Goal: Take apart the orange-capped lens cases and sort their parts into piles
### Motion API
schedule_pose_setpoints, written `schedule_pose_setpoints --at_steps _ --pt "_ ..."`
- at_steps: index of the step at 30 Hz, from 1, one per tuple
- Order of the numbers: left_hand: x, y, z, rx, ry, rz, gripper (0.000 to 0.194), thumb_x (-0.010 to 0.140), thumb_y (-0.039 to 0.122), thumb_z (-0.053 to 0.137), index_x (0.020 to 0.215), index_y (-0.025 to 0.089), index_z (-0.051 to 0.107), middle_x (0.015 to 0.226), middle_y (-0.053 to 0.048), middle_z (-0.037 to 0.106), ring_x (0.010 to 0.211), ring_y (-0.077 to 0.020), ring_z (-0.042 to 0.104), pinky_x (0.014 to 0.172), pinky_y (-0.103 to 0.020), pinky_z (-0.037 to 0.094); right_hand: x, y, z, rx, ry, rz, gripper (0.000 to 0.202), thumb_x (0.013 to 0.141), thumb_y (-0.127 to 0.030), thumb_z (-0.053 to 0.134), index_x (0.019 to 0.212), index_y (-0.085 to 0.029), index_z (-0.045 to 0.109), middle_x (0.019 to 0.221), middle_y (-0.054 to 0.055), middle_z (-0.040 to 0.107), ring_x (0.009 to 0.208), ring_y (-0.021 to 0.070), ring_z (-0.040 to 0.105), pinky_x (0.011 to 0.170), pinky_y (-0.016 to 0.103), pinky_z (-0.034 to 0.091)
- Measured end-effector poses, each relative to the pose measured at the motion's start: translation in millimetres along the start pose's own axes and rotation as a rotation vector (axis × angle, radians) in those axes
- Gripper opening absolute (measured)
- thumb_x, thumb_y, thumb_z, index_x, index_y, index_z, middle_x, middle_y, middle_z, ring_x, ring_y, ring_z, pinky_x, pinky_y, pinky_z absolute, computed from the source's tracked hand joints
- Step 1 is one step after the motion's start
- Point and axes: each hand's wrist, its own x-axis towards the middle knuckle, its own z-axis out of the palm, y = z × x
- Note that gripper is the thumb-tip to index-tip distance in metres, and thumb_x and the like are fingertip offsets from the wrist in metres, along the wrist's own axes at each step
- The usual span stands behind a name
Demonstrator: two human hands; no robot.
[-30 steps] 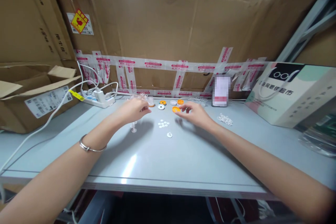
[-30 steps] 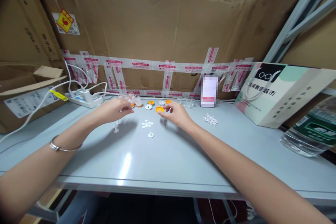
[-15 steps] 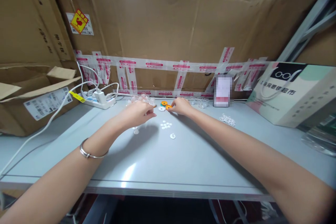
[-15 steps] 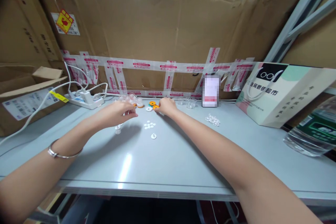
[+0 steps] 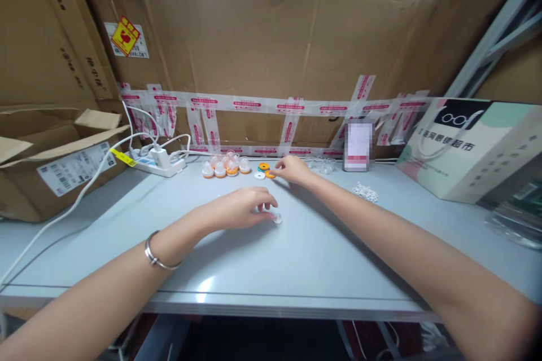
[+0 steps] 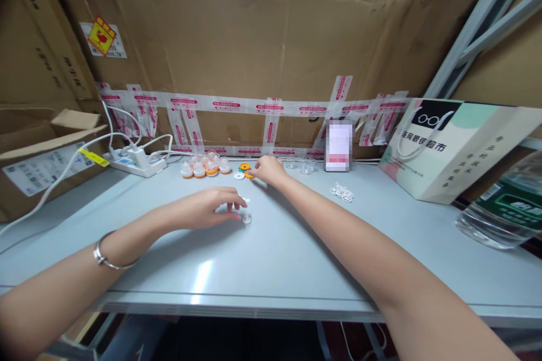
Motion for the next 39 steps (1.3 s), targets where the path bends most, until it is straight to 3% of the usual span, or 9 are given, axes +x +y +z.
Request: schedule_pose_setpoints --at_steps 6,10,13,16,19,23,31,33,39 --pt "8.6 3.9 27.0 -0.041 0.038 0.096 0.017 0.083 0.014 0.047 0.088 0.016 0.063 0.087 -0.005 0.059 0.076 -0.0119 0.056 0.072 -0.022 0.043 -45.1 8.4 -29.0 0.085 0.087 -0.098 0.031 0.078 -0.043 0.048 0.085 -0.022 0.069 0.082 0.004 0.064 0.076 0.0156 0.055 0.066 0.025 0.037" --pt "5.8 -2.0 1.2 -0.037 0.143 0.063 0.014 0.080 0.016 0.049 0.084 0.015 0.062 0.083 -0.004 0.061 0.075 -0.0113 0.055 0.070 -0.021 0.042 -82.9 21.5 -41.9 0.202 0.151 -0.176 0.027 0.078 -0.039 0.050 0.082 -0.021 0.069 0.079 0.004 0.063 0.074 0.0158 0.053 0.067 0.027 0.038" --pt "-4.5 -22.1 -32.4 0.077 0.216 -0.078 0.012 0.076 0.018 0.050 0.079 0.016 0.062 0.080 -0.003 0.063 0.073 -0.0122 0.055 0.066 -0.021 0.041 -97.7 39.6 -47.0 0.294 0.169 -0.086 0.028 0.077 -0.040 0.051 0.080 -0.019 0.069 0.082 0.004 0.064 0.070 0.0157 0.054 0.065 0.028 0.039" --pt "-18.2 -50.6 -55.4 0.253 0.101 -0.351 0.012 0.068 0.018 0.051 0.070 0.016 0.062 0.070 -0.002 0.063 0.063 -0.0133 0.055 0.057 -0.021 0.038 -99.3 59.7 -49.0 0.417 0.177 0.056 0.030 0.075 -0.043 0.053 0.080 -0.017 0.068 0.084 0.005 0.067 0.072 0.0171 0.056 0.065 0.028 0.040" --pt "-28.7 -73.2 -59.5 0.287 -0.086 -0.499 0.014 0.063 0.021 0.050 0.064 0.018 0.063 0.064 -0.001 0.064 0.057 -0.0137 0.054 0.051 -0.021 0.035 -96.2 72.7 -48.6 0.472 0.205 0.112 0.032 0.074 -0.045 0.054 0.080 -0.017 0.068 0.085 0.006 0.068 0.076 0.0192 0.057 0.067 0.030 0.041" --pt "-32.1 -82.7 -52.7 0.169 -0.210 -0.504 0.016 0.058 0.023 0.053 0.066 0.020 0.067 0.066 0.000 0.065 0.060 -0.0140 0.056 0.051 -0.019 0.036 -95.9 72.7 -47.1 0.457 0.200 0.083 0.033 0.074 -0.046 0.054 0.079 -0.017 0.068 0.084 0.006 0.068 0.073 0.0192 0.056 0.065 0.031 0.040" --pt "-31.1 -72.3 -57.6 0.028 -0.302 -0.511 0.017 0.057 0.029 0.059 0.069 0.021 0.068 0.070 0.000 0.067 0.064 -0.0152 0.058 0.052 -0.019 0.038 -97.3 67.2 -43.9 0.503 0.132 0.056 0.036 0.075 -0.049 0.051 0.080 -0.017 0.069 0.083 0.006 0.068 0.071 0.0189 0.056 0.062 0.031 0.040" --pt "-33.5 -75.9 -63.2 0.040 -0.245 -0.527 0.017 0.061 0.029 0.055 0.069 0.021 0.067 0.069 0.001 0.067 0.064 -0.0152 0.059 0.053 -0.019 0.039 -97.0 67.9 -43.6 0.494 0.140 0.041 0.036 0.075 -0.049 0.052 0.079 -0.017 0.069 0.082 0.006 0.068 0.071 0.0193 0.056 0.062 0.031 0.040" --pt "-38.8 -108.8 -69.7 0.319 0.294 -0.741 0.026 0.068 0.030 0.048 0.084 0.017 0.064 0.090 -0.007 0.067 0.082 -0.0212 0.059 0.066 -0.023 0.041 -96.6 69.6 -43.2 0.489 0.159 0.053 0.037 0.075 -0.050 0.052 0.078 -0.017 0.068 0.080 0.005 0.067 0.066 0.0177 0.055 0.058 0.029 0.039"
